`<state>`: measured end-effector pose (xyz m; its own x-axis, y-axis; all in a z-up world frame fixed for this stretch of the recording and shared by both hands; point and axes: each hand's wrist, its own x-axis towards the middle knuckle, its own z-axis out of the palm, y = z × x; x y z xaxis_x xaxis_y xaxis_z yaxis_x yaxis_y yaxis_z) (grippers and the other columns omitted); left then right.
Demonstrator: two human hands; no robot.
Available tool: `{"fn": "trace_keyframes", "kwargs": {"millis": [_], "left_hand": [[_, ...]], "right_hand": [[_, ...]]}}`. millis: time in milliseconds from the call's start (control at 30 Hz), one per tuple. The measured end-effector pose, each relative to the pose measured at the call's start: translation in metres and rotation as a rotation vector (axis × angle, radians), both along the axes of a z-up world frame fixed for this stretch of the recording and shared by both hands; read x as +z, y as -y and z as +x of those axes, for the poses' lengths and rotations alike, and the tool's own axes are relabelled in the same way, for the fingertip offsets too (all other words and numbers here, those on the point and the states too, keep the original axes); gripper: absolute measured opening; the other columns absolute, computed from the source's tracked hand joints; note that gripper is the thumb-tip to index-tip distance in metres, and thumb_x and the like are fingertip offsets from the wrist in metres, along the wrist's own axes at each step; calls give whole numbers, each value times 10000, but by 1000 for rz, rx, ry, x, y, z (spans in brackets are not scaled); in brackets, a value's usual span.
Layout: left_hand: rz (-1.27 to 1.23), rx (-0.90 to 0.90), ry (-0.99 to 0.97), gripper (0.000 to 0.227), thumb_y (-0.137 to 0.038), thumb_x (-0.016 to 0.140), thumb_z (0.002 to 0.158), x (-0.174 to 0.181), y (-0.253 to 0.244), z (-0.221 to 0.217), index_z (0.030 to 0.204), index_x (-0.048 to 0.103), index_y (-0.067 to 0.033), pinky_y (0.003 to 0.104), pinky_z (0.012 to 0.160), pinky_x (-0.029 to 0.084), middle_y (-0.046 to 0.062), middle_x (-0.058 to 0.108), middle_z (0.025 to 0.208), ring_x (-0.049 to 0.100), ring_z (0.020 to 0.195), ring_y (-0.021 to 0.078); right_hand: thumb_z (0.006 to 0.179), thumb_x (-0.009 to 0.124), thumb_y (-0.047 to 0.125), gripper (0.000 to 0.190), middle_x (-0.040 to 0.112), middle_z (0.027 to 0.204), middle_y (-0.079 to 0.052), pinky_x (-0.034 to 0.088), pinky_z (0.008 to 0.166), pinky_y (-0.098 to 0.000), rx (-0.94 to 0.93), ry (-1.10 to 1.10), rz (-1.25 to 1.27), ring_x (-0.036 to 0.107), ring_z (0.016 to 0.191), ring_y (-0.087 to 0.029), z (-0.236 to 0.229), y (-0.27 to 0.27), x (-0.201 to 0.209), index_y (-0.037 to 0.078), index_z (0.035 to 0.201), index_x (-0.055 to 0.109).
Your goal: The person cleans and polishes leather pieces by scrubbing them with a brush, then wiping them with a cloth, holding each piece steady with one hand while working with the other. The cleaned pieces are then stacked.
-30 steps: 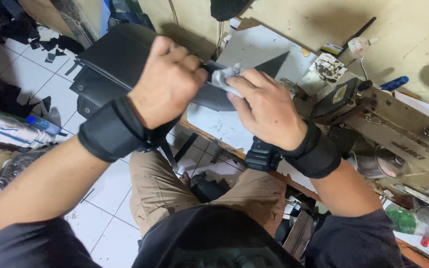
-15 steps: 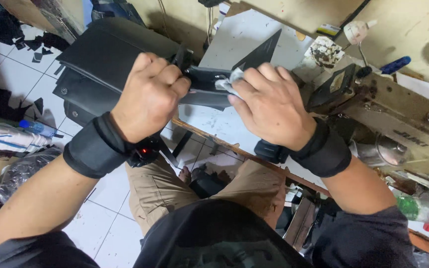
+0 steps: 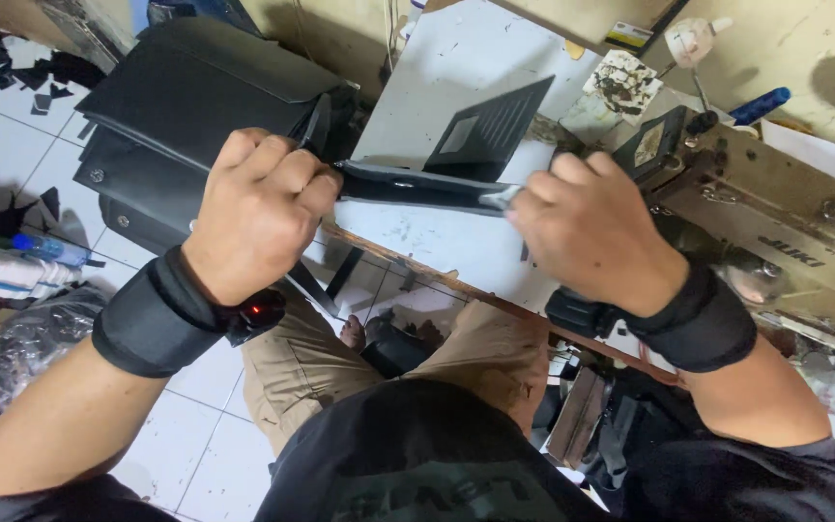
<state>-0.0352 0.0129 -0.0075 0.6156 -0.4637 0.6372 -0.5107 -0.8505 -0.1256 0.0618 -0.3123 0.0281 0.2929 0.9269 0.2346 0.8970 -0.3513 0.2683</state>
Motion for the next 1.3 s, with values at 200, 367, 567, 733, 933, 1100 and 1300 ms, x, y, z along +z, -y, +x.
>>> {"fn": "trace_keyframes", "kwargs": {"millis": [200,367,567,733,933,1100,1300], "left_hand": [[-34,36,36,204,-81,701,827,1,3,1,1026,706,-35,407,938,455,78,600,882,583,917,277],[-58,59,19,179,-77,689,901,-5,7,2,1069,656,-28,413,964,443,80,612,881,566,913,272],[-54,64,82,207,-108,663,925,1,18,1,1115,634,-31,474,1080,376,68,649,972,541,1077,283],[-6,56,103,230,-121,651,920,4,8,7,1131,636,-31,531,1138,339,53,650,997,529,1175,274],[276,19,170,173,-198,647,927,24,-4,26,1048,626,-77,517,1112,341,2,622,818,524,1166,248],[352,23,165,173,-264,627,978,25,-16,40,1033,628,-99,438,1071,353,-12,613,747,510,1032,205],[321,-45,103,162,-233,651,896,29,-7,17,1008,638,-117,355,968,399,-2,594,716,554,903,188]], "right_hand": [[973,663,212,234,575,769,-60,455,708,-409,-227,-109,-120,548,775,-261,7,22,13,78,783,689],[1048,663,121,135,620,936,-119,522,670,-368,-95,-170,290,614,805,-250,2,-3,12,-2,1057,718],[1006,711,112,273,649,1142,-126,570,759,-325,129,-292,472,638,905,-197,-16,-76,4,-6,1250,673],[986,752,196,283,602,1200,-101,493,946,-375,191,-133,299,545,1090,-256,0,-91,-6,15,1195,691],[935,779,361,358,519,1165,-140,407,953,-422,181,-160,150,466,1101,-301,12,-92,24,39,1069,698],[950,777,309,318,515,1179,-122,423,921,-411,185,-121,79,467,1128,-286,33,-82,28,112,1193,724],[890,789,317,368,511,1059,-108,429,798,-393,142,-174,63,466,966,-271,13,-67,12,144,1209,734]]}}
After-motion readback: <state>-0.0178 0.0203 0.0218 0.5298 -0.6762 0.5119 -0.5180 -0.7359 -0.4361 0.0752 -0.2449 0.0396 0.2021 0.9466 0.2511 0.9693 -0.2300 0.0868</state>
